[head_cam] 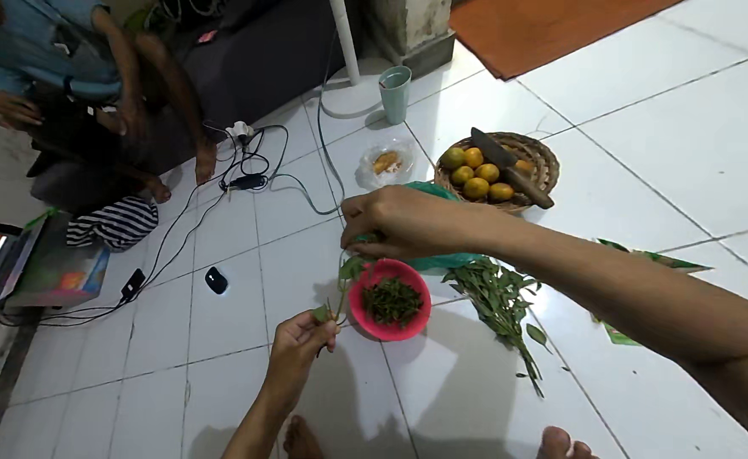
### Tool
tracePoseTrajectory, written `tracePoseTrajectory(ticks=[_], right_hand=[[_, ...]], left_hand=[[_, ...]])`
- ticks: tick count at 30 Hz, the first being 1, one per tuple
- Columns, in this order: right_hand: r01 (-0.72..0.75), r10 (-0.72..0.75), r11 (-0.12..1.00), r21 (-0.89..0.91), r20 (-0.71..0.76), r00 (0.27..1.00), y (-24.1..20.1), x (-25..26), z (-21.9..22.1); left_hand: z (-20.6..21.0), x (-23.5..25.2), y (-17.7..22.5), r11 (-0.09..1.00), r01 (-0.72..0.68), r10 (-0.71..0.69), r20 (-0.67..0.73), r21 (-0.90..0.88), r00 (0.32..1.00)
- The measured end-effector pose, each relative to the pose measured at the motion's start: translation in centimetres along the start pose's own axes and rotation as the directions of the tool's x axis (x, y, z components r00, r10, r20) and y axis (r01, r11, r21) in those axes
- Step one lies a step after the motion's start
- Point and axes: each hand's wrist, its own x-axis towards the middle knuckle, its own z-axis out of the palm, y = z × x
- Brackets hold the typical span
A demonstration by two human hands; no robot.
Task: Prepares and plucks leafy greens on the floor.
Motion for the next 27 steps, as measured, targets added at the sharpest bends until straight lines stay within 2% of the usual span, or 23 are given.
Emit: tracePoseTrajectory(ticks=[5,9,12,16,24,27], right_hand=[[-0.003,0.002,0.999,0.037,0.022,1.000,0.3,0.2,0.6],[-0.070,0.074,0.997,0.039,-0.132,0.988,-0.1,0.2,2.2],[-0.184,0.212,0.976,0.114,-0.326,0.921,-0.3,0.8,4.1],[-0.277,0.336,0.941,0.192,-0.453,0.826,-0.6,2.1,5.0],[-0.302,0.400,0.915,0.269,-0.501,0.767,-0.8,4.1,4.3],[-0.399,0.478,0.878,0.263,-0.504,0.720,0.6,4.7,2.8]], left_hand=[[0.0,-0.1,0.0,0.999,0.008,-0.008,-0.014,0.046,1.000],[0.0,0.0,0.2,0.998,-0.015,0.018,-0.047,0.060,0.999],[0.2,0.2,1.1,0.996,-0.058,0.064,-0.083,0.074,0.994],[0.0,0.8,2.1,0.992,-0.110,0.117,-0.125,0.059,0.985],[0.1,1.8,4.4,0.986,-0.148,0.160,-0.195,0.075,0.968],[0.3,1.2,4.0,0.979,-0.153,0.174,-0.159,0.135,0.972]])
